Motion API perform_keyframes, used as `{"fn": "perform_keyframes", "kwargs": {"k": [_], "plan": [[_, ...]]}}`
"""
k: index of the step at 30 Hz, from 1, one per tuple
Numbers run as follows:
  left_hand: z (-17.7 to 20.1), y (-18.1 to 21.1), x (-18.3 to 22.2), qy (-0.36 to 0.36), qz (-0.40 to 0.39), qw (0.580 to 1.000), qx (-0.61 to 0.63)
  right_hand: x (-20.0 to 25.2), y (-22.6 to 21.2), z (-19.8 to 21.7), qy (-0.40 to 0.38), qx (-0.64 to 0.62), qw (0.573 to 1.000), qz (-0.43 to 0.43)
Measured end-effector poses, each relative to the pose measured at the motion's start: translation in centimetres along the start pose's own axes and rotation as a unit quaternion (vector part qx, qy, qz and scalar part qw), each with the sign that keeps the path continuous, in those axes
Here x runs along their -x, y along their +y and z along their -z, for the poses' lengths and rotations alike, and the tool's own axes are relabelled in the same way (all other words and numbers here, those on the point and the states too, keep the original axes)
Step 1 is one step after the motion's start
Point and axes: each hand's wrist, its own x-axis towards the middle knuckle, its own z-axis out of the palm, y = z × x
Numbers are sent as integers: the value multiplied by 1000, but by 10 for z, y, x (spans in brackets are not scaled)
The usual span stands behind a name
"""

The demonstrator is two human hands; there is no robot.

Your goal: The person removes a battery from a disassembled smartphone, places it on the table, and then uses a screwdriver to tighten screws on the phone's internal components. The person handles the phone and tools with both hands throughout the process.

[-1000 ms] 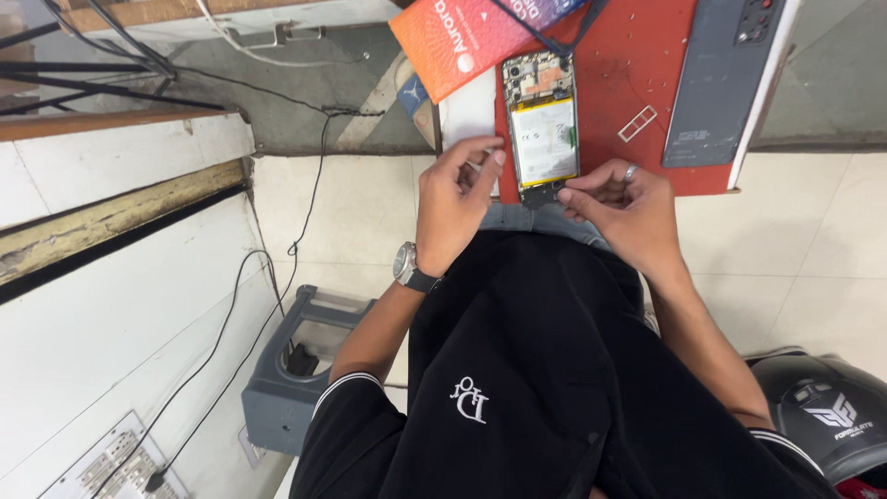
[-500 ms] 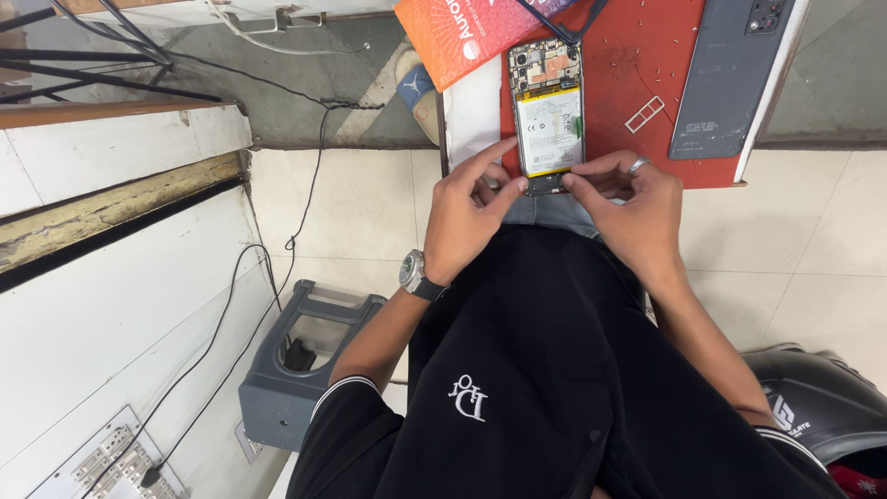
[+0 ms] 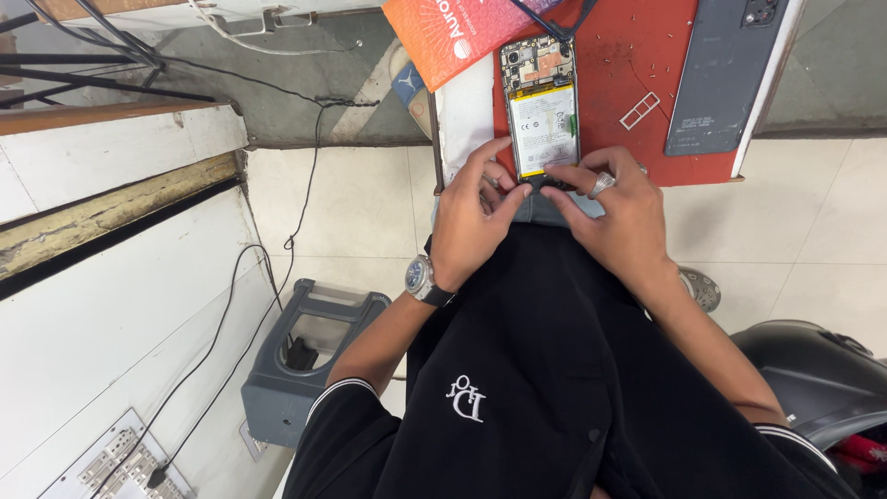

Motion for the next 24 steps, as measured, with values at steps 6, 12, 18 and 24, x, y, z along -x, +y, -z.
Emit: {"fn": "perform_keyframes", "kwargs": {"k": [6,12,18,24], "plan": [[-7,0,5,2,-12,1000,-14,4,-1,-6,-1,24,1000,8],[-1,-3,7,-26,-20,999,3,4,-4,-5,-23,21,1000,5],[-2,-1,13,-16,-82,994,-66,4,0,-2,-6,-15,1000,-13],[-1,11,12,-18,-113,977,-179,-3,3,8,-50,-56,995,-65]]}}
